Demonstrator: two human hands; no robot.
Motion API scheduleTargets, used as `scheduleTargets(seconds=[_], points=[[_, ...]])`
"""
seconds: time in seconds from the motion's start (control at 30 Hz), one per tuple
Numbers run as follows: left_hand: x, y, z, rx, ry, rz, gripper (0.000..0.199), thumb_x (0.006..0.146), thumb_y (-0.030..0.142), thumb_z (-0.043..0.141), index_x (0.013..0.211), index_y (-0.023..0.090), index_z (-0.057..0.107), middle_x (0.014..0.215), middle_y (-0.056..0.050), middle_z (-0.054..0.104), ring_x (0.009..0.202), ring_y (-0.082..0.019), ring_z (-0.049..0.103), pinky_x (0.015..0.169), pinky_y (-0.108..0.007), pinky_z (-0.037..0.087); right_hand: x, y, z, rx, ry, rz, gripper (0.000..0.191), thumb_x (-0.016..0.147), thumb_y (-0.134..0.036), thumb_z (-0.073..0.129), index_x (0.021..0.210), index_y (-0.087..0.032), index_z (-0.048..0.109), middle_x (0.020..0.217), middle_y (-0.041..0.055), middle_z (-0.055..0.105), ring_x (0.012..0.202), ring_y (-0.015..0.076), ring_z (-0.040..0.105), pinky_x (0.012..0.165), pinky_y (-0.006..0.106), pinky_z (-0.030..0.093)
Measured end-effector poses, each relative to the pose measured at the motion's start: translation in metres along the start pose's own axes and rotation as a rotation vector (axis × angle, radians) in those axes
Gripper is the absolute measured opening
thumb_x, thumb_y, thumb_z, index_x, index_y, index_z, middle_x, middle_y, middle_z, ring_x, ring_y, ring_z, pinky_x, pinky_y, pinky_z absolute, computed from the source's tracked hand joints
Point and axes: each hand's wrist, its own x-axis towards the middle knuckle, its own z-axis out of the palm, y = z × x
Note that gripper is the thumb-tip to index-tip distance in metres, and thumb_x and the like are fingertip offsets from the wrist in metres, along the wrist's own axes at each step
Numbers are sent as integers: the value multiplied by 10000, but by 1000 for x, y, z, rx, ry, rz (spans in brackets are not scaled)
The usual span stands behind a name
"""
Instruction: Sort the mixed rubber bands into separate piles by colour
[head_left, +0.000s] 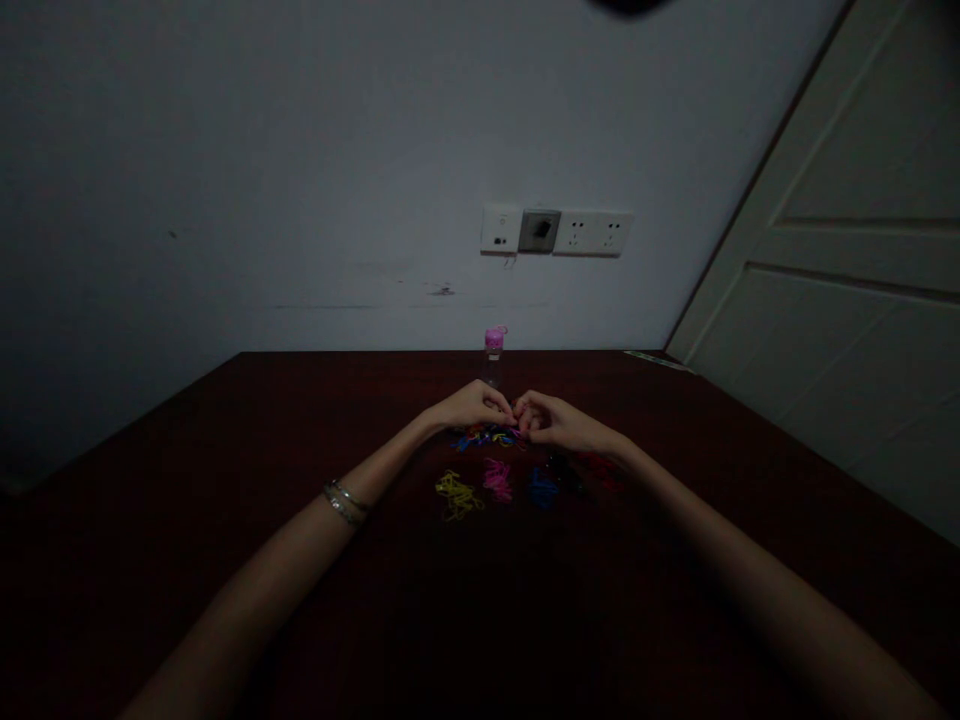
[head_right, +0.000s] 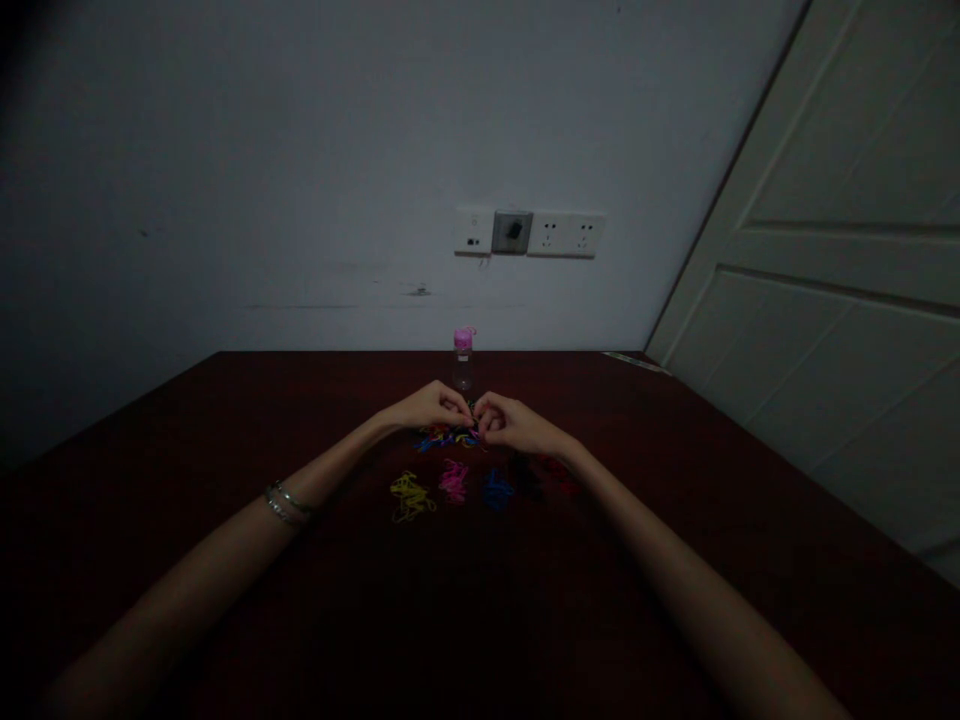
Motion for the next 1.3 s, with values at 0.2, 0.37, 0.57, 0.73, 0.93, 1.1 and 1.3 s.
scheduleTargets(seconds=[0.2, 0.37, 0.57, 0.73, 0.93, 1.1, 1.3], points=[[0, -6, -8, -55, 65, -48, 232, 611, 287, 655, 732, 94, 694, 607, -41, 614, 543, -87, 475, 533, -212, 355, -1, -2, 1, 10, -41, 18, 294, 660, -126, 547, 928, -163, 430, 756, 10, 583, 628, 93, 524, 562, 216, 412], [-1, -14, -16, -78, 170, -116, 198, 600, 258, 657, 695, 89, 694, 545, -26, 587, 499, -75, 444, 492, -205, 331, -2, -11, 15, -23, -136, 10, 278, 682, -131, 541, 942, -162, 448, 769, 15, 595, 632, 92, 534, 569, 212, 426], [-1, -23, -14, -93, 180, -143, 179, 594, 250, 665, 677, 95, 695, 584, -43, 614, 522, -87, 463, 509, -213, 351, 0, -15, 28, -56, -199, 68, 321, 666, -108, 526, 976, -166, 473, 757, 9, 604, 629, 90, 542, 550, 197, 417], [1, -25, -11, -96, 176, -138, 176, 596, 247, 663, 682, 96, 696, 611, -54, 627, 537, -93, 484, 523, -216, 364, -1, -8, 4, -23, -136, 18, 339, 667, -137, 526, 1002, -160, 479, 787, 27, 614, 656, 104, 548, 592, 227, 424], [10, -15, 11, 39, 74, -71, 254, 627, 318, 637, 733, 95, 696, 602, -35, 613, 510, -80, 441, 493, -201, 326, -5, 4, -33, -46, 144, 60, 240, 669, -165, 523, 908, -157, 502, 716, 17, 591, 637, 118, 539, 590, 241, 418], [21, 0, 44, 164, -44, -4, 243, 646, 328, 621, 703, 102, 692, 531, -2, 559, 475, -68, 393, 461, -194, 274, -7, 22, -45, -74, 215, 91, 246, 665, -204, 538, 903, -160, 491, 686, 3, 587, 638, 124, 549, 609, 253, 430], [31, 12, 70, 217, -118, 73, 217, 676, 290, 598, 702, 93, 683, 542, 0, 554, 478, -69, 410, 479, -195, 288, -7, 33, -47, -107, 203, 100, 241, 660, -229, 537, 887, -152, 515, 689, 4, 581, 625, 119, 542, 586, 243, 420]])
